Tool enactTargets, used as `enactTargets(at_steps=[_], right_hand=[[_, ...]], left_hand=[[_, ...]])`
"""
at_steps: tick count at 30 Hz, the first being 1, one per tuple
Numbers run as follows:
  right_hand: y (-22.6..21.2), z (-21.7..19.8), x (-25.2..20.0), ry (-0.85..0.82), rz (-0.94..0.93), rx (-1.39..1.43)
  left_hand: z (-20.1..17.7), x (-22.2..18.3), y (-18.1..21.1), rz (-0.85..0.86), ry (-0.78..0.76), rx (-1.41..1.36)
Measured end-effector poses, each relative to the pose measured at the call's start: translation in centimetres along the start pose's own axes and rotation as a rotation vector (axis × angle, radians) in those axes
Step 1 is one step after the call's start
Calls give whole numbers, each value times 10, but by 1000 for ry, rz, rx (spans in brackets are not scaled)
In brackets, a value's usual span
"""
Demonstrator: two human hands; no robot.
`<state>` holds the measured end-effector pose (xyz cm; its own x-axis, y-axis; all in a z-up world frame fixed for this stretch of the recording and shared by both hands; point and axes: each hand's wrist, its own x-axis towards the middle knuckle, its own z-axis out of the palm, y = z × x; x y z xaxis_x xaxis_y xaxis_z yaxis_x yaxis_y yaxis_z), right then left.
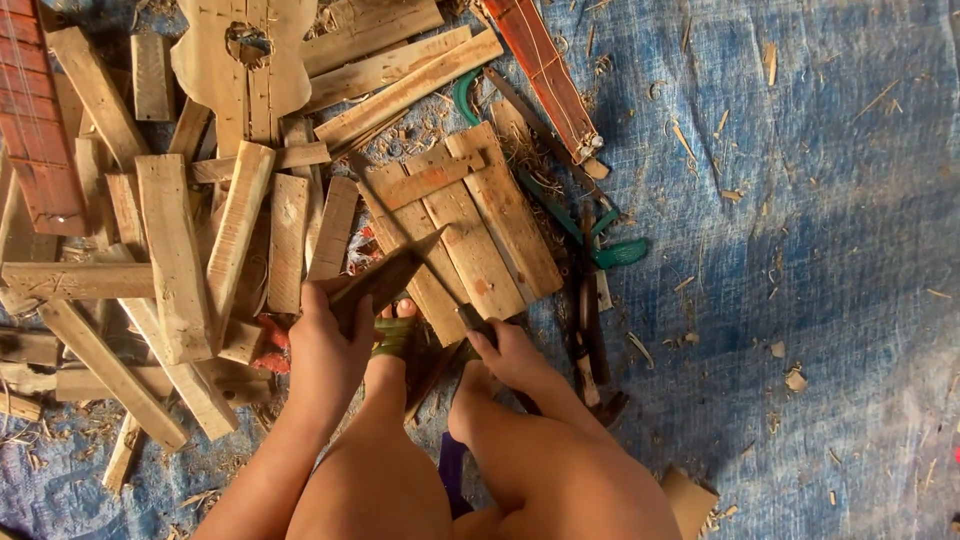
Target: Shaping and smoothing a wooden block using a hand scraper while sitting on a workshop floor.
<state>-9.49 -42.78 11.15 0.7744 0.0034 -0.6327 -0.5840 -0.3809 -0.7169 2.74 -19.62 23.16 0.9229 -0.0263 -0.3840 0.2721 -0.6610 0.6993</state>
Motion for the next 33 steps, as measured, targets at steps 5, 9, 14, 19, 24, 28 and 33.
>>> enactTargets(at_steps=[5,9,14,19,24,28,33], right_hand=[[28,-6,13,-52,13,-63],[26,-9,14,-28,32,23],[9,-8,-3,9,-96,-19],[16,-13,-5,91,-178,-54],[33,-9,4,88,-182,7],[32,-4,3,116,-152,47],[25,-11,6,119,-183,71]], left_hand=[[-7,4,-1,-10,5,4],[3,4,-9,65,-5,20],[13,11,-15,146,-27,-14],[15,20,4,238,-71,123],[10,26,15,308,-84,167],[5,28,23,333,-130,235],[2,36,30,455,-101,263]])
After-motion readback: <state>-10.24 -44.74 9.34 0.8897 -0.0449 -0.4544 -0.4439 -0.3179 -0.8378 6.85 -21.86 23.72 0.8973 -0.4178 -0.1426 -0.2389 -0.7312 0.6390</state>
